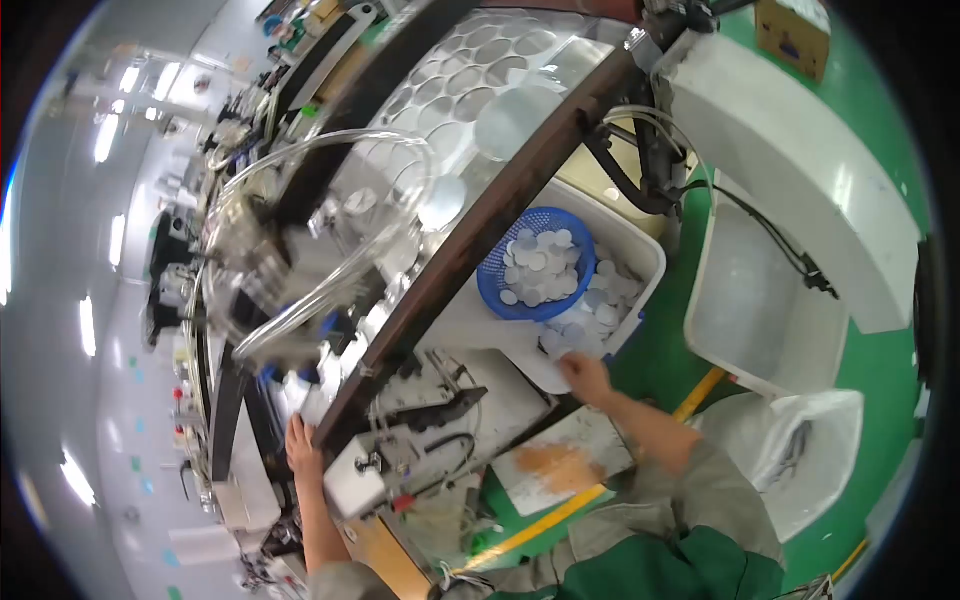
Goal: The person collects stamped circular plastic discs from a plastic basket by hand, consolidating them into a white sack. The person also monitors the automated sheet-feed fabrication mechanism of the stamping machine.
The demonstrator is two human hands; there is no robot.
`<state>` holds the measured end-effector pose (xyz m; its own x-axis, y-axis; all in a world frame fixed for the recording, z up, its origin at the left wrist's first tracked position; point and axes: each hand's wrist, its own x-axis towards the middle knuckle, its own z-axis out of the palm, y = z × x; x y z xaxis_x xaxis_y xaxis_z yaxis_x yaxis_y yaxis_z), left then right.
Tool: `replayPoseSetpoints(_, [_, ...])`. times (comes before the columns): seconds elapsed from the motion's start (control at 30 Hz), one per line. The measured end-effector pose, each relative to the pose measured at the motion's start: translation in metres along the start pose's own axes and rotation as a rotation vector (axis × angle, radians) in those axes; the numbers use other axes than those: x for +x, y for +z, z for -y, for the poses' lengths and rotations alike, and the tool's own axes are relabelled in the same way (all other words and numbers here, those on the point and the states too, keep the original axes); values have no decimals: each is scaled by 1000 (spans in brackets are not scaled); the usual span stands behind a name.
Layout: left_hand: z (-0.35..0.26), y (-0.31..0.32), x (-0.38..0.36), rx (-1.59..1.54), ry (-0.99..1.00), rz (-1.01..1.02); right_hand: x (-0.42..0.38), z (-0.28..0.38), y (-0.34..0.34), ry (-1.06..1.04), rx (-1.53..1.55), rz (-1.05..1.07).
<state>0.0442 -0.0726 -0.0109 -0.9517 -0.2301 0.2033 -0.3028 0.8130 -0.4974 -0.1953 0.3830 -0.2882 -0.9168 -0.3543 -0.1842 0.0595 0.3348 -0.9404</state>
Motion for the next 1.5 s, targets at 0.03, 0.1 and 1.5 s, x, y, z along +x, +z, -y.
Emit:
replayPoseSetpoints(0.03, [5, -5, -2, -13, 6, 69, 25, -30, -1, 86, -73, -23])
replayPoseSetpoints(0.1, [9, -9, 2, -5, 11, 135, 83, -89, 6, 216, -203, -48])
replayPoseSetpoints(1.5, [3, -17, 8, -175, -67, 143, 87, -195, 65, 291, 384, -89])
